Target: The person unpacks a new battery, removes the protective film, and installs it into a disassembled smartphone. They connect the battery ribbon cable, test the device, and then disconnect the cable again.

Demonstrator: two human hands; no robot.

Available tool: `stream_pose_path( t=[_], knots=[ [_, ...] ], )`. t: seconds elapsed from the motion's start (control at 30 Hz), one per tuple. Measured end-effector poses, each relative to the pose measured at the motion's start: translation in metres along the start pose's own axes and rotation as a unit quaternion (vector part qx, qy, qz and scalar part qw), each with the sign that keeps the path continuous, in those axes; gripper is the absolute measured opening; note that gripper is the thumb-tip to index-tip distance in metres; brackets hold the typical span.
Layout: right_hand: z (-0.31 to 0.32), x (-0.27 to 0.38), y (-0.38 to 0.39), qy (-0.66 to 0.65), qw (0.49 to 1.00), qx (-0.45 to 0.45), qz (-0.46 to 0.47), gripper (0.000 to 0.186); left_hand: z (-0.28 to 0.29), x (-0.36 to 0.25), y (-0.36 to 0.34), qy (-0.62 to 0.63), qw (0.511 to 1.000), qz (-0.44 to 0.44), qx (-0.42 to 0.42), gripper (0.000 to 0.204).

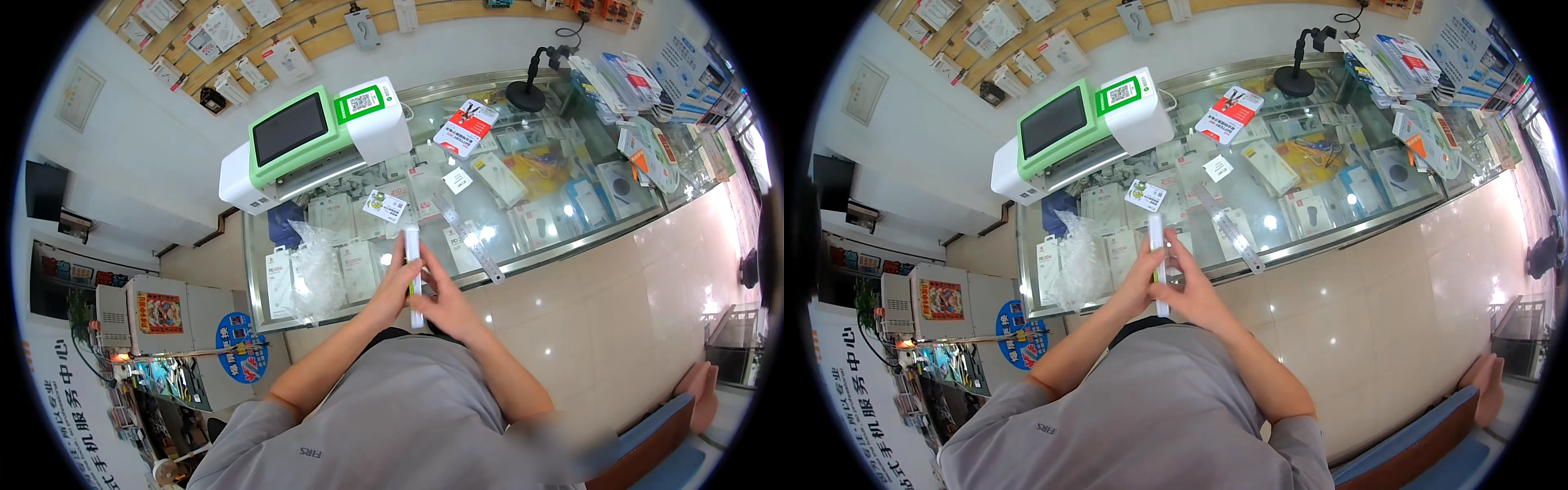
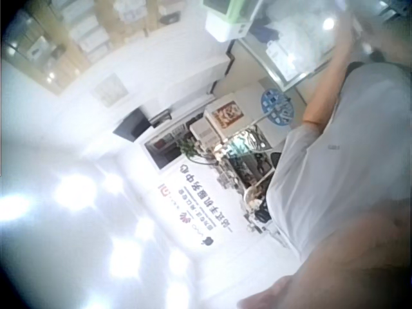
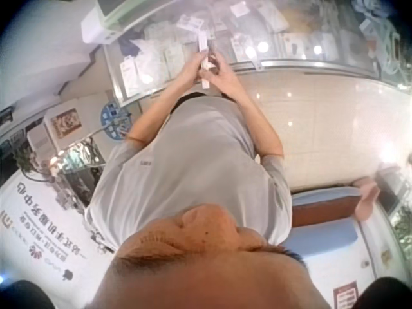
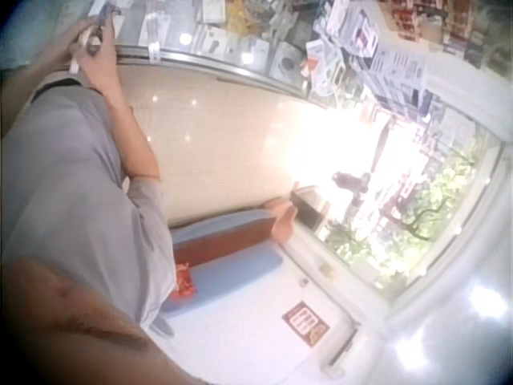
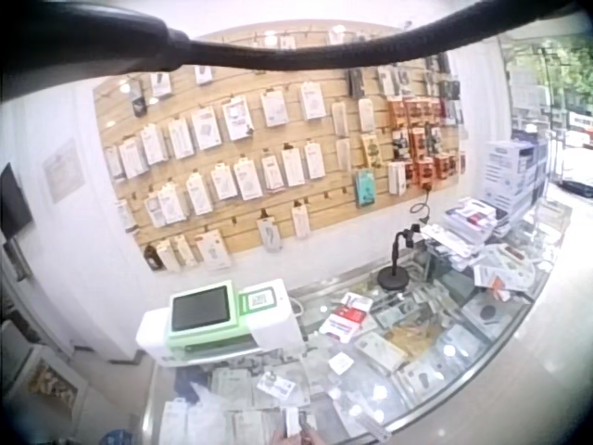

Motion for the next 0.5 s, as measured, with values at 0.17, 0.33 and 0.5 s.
stream_pose_path(
  t=[0.17, 0.33, 0.5],
  knots=[
    [0.022, -0.005, 0.005, 0.170, 0.984, 0.006, 0.053, 0.115, -0.014, -0.043, 0.022, -0.360, 0.928, -0.026, -0.090, 0.045],
    [0.017, -0.013, 0.019, 0.115, 0.993, 0.012, 0.011, 0.114, -0.019, -0.049, 0.036, -0.477, 0.859, -0.136, -0.125, 0.032],
    [0.006, -0.018, 0.026, -0.055, 0.996, 0.018, -0.068, 0.111, -0.008, -0.024, 0.029, -0.241, 0.963, -0.112, -0.054, 0.031]
  ],
)
Point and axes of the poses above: each hand's wrist, its own y-axis away from the middle knuckle, its own z-axis out of the back of the hand, x = y × z, the point moved 7 cm from there along -y, towards the middle knuckle, and after that the axes turned 12 degrees about z, right-handed, at the moved point
